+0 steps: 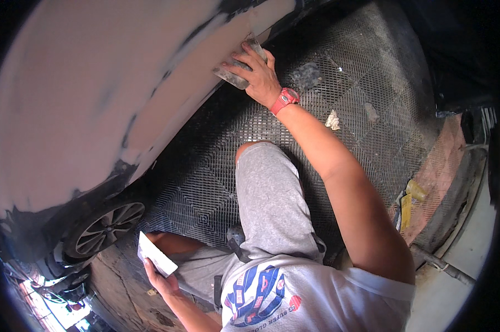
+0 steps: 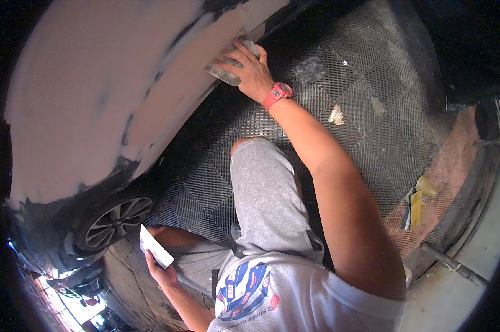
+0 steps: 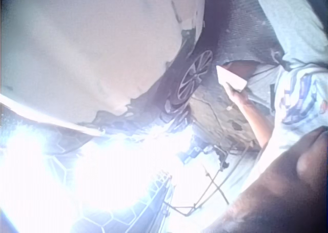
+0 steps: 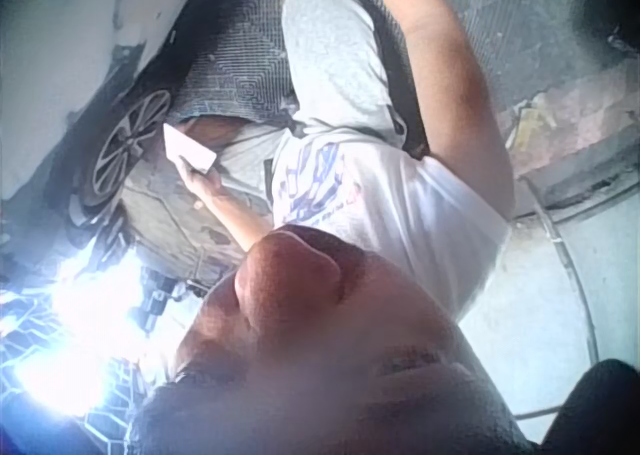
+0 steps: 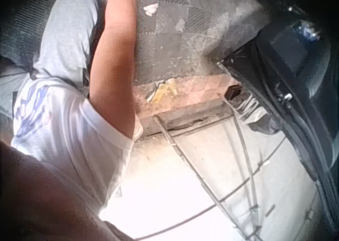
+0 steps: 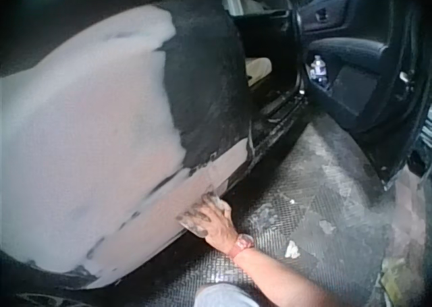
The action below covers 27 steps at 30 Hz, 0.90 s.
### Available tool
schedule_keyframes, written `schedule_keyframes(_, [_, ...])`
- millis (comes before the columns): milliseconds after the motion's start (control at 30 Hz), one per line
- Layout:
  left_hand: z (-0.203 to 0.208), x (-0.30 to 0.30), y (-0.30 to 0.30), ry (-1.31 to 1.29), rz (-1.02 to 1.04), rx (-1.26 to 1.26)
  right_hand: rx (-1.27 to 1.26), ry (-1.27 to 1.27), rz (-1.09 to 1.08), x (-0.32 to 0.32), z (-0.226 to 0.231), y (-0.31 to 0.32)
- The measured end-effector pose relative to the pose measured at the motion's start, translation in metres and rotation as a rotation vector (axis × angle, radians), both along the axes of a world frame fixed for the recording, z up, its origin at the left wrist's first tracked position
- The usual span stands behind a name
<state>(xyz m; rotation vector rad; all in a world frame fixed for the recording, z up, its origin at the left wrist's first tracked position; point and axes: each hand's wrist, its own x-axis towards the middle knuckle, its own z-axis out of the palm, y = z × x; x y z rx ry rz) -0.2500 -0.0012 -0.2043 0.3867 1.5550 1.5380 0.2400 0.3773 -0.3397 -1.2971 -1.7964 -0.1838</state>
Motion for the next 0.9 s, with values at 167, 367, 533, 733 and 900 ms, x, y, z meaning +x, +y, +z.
schedule_keyframes(167, [0.000, -0.003, -0.001, 0.021, 0.019, -0.009, -0.029, -0.089, -0.040, 0.026, 0.004, -0.005])
schedule_keyframes(367, [-0.004, -0.006, -0.003, 0.047, 0.040, -0.023, 0.199, 0.021, -0.122, 0.079, 0.042, 0.032])
schedule_keyframes(533, [-0.004, -0.014, -0.011, 0.050, 0.058, -0.028, 0.246, 0.002, -0.104, 0.075, 0.052, 0.051])
schedule_keyframes(733, [-0.005, -0.019, -0.014, 0.072, 0.070, -0.034, 0.193, 0.061, -0.021, 0.062, -0.011, 0.052])
schedule_keyframes(900, [-0.004, -0.012, -0.007, 0.057, 0.051, -0.013, -0.003, -0.077, -0.077, 0.076, -0.007, 0.020])
